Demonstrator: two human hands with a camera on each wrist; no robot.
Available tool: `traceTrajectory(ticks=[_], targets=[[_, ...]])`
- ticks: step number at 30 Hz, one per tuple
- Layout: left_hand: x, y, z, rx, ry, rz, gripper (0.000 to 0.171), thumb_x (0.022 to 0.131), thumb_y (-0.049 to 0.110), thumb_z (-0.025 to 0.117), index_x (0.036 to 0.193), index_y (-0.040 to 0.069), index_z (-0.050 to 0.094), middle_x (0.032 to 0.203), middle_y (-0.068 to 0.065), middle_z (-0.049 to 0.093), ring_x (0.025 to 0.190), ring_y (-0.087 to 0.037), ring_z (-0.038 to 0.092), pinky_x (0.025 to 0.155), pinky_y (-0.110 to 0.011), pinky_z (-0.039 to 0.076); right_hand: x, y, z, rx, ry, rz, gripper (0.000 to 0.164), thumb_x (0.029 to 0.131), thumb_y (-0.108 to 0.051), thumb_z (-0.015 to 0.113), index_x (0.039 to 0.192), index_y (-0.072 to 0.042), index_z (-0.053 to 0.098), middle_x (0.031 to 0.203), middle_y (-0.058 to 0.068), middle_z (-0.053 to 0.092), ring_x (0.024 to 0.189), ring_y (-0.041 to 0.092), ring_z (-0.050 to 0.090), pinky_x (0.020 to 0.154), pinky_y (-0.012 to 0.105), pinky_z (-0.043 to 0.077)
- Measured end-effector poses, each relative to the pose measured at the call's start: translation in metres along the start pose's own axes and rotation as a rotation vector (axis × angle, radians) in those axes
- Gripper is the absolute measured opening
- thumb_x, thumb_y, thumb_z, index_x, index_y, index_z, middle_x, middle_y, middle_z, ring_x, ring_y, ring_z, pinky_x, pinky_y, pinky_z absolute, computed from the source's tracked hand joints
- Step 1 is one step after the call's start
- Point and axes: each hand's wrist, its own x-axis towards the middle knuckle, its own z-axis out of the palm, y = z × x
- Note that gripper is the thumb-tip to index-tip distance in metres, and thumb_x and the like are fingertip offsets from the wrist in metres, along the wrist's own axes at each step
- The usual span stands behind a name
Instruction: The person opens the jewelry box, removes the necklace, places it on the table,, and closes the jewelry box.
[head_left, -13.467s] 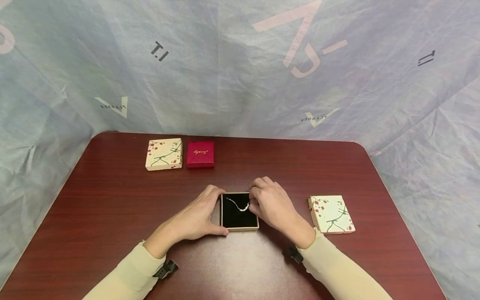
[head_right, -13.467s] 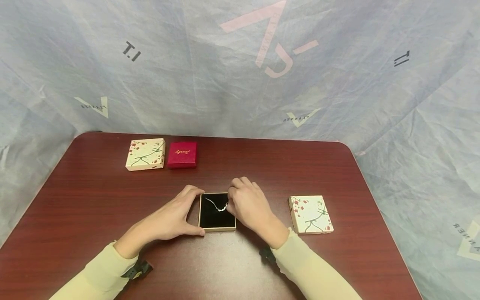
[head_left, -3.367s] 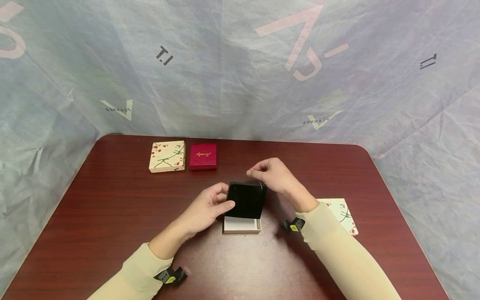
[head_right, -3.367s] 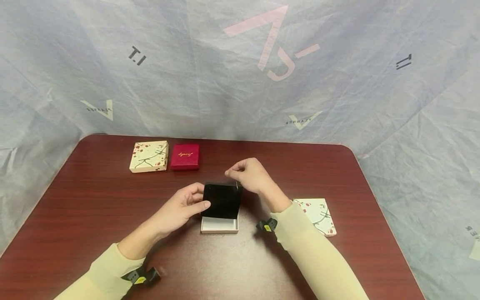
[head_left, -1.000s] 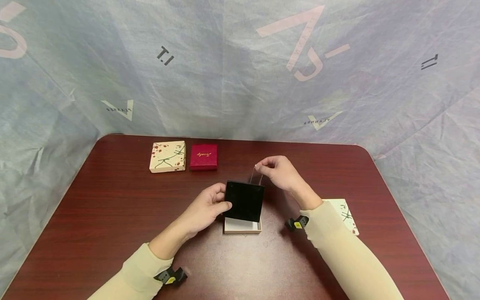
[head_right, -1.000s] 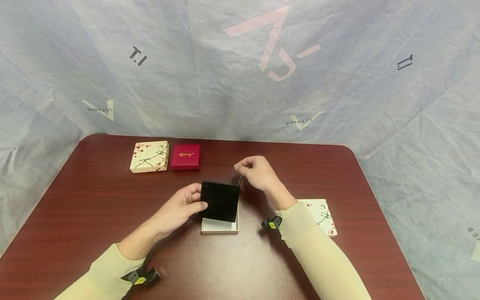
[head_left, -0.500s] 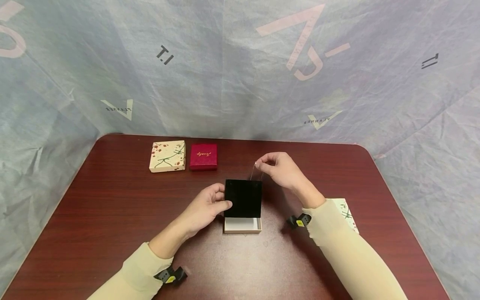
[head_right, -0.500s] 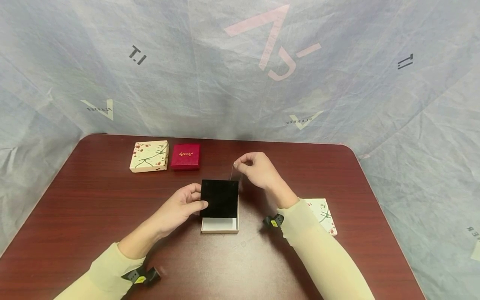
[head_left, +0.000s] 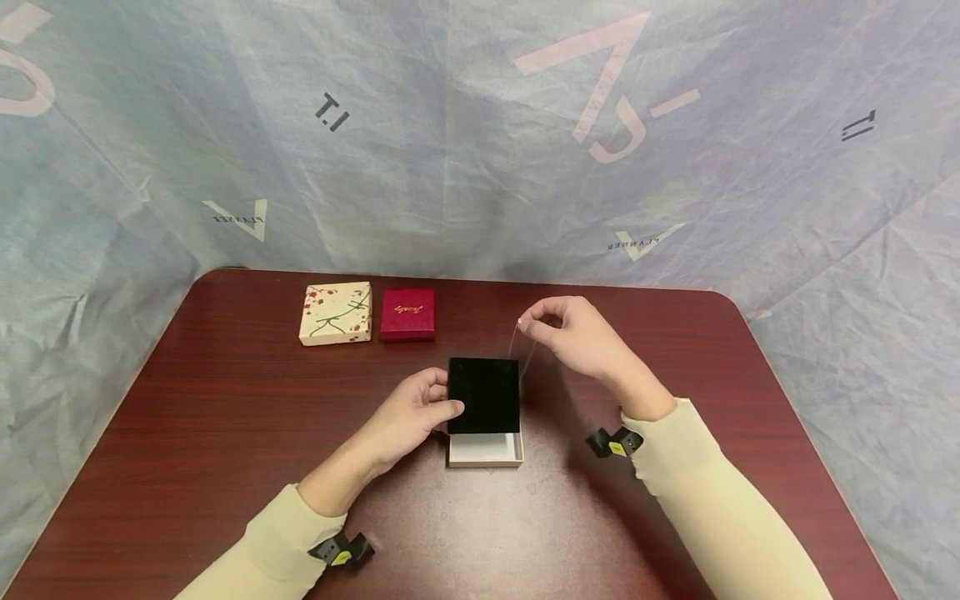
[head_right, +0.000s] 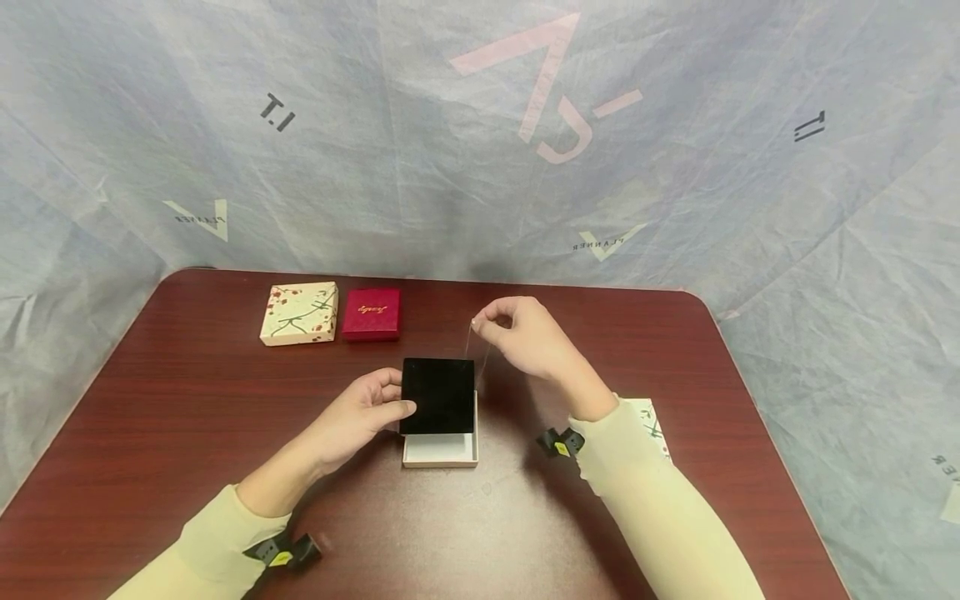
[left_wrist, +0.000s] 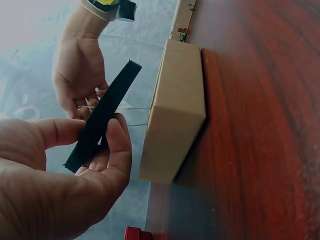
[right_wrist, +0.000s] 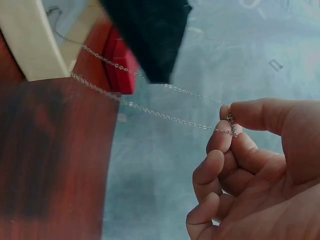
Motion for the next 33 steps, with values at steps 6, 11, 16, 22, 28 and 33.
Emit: traceTrajectory(ticks=[6,11,16,22,28,33], targets=[[0.001,-0.001,-0.001,0.004,0.005,-0.003,0.037,0.101,0.006,0.065,0.133,-0.007,0.054,0.118,-0.018,0.073,0.094,-0.021,0.067,0.084,-0.032,0.055,-0.007,-0.010,-0.012,0.010,0.014,-0.006,0.013,0.102,-0.020,0.068,0.104,-0.012,0.078,0.106,0.002,0.075,0.102,0.020,0.061,0.090,0.040,0.047],[0.001,-0.001,-0.001,-0.003,0.007,-0.004,0.037,0.100,0.005,0.064,0.133,-0.008,0.053,0.116,-0.017,0.073,0.091,-0.020,0.067,0.082,-0.031,0.055,-0.014,-0.018,-0.023,0.006,0.031,0.000,0.015,0.103,-0.025,0.068,0.107,-0.013,0.077,0.108,0.002,0.075,0.103,0.019,0.062,0.091,0.040,0.047],[0.000,0.000,0.000,-0.006,0.017,-0.014,0.036,0.100,0.004,0.064,0.133,-0.007,0.054,0.115,-0.017,0.073,0.092,-0.020,0.067,0.082,-0.030,0.055,-0.022,-0.027,-0.037,0.007,0.048,0.003,0.018,0.104,-0.027,0.067,0.109,-0.012,0.077,0.110,0.003,0.074,0.101,0.020,0.061,0.087,0.040,0.046],[0.000,-0.001,0.001,-0.012,0.018,-0.015,0.038,0.100,0.003,0.064,0.133,-0.009,0.052,0.117,-0.018,0.072,0.094,-0.019,0.067,0.081,-0.030,0.056,-0.031,-0.037,-0.051,0.003,0.096,0.003,0.019,0.104,-0.029,0.068,0.109,-0.013,0.077,0.107,0.003,0.073,0.093,0.020,0.058,0.080,0.035,0.045],[0.001,-0.001,0.000,-0.011,0.017,-0.008,0.038,0.099,0.003,0.064,0.133,-0.009,0.051,0.116,-0.018,0.072,0.090,-0.018,0.066,0.080,-0.030,0.055,-0.038,-0.043,-0.063,0.029,0.153,0.002,0.019,0.104,-0.028,0.069,0.109,-0.012,0.077,0.103,0.003,0.071,0.085,0.019,0.055,0.072,0.032,0.044],[0.001,-0.002,0.000,-0.012,0.015,-0.005,0.038,0.099,0.003,0.064,0.133,-0.009,0.052,0.116,-0.017,0.072,0.091,-0.018,0.066,0.080,-0.029,0.055,-0.043,-0.043,-0.074,0.014,0.206,0.013,0.019,0.103,-0.027,0.068,0.109,-0.011,0.078,0.107,0.001,0.072,0.090,0.019,0.058,0.075,0.031,0.044]])
